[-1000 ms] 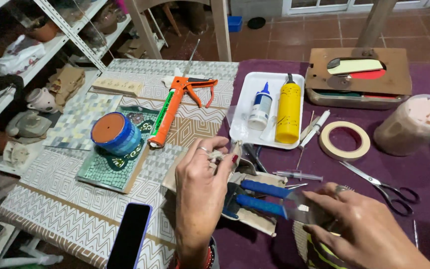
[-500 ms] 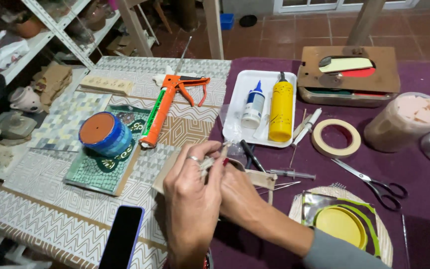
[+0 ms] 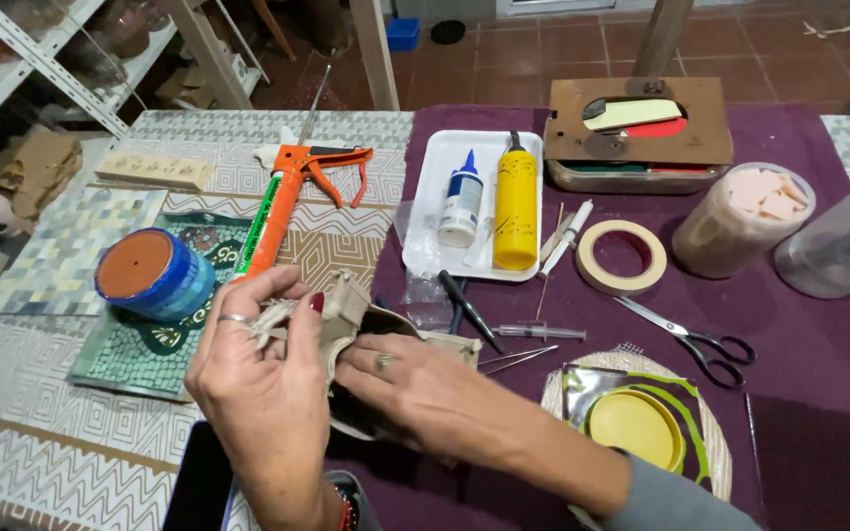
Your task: Cutting crafting materials and marking a base for a mosaic art project.
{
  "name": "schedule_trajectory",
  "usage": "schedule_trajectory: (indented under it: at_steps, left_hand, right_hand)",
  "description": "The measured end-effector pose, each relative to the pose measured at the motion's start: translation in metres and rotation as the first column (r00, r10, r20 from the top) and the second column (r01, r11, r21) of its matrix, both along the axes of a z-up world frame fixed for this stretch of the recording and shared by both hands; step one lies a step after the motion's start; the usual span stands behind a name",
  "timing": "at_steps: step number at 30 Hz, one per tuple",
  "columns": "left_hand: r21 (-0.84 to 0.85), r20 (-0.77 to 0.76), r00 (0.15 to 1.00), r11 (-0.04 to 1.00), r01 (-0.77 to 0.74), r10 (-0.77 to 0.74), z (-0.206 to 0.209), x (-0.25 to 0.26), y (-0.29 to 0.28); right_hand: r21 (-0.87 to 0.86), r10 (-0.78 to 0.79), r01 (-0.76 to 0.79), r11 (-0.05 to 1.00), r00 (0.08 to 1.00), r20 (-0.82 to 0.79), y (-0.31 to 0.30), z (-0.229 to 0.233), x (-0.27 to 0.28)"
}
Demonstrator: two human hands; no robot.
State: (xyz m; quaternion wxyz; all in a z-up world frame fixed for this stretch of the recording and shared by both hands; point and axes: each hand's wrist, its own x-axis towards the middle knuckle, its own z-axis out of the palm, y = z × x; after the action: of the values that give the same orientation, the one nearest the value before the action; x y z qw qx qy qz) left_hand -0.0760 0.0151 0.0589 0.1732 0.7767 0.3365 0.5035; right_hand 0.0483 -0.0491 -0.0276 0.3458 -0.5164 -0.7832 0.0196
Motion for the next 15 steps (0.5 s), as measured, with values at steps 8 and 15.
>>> schedule_trajectory:
  at_steps: [8,15]
  left_hand:
    - [-0.050,0.023,1.000,0.999,-0.006,0.007,0.001,-0.015,0.000]
    - [-0.106,0.034,0.999,0.994,0.022,-0.018,-0.003,-0.024,0.005]
  right_hand:
    - [-0.333,-0.422,0.499,0.800,0.863,0.279,-0.070,-0.069,0.149]
    - [-0.390,-0.437,0.501,0.773,0.865,0.245,-0.088,-0.108,0.168]
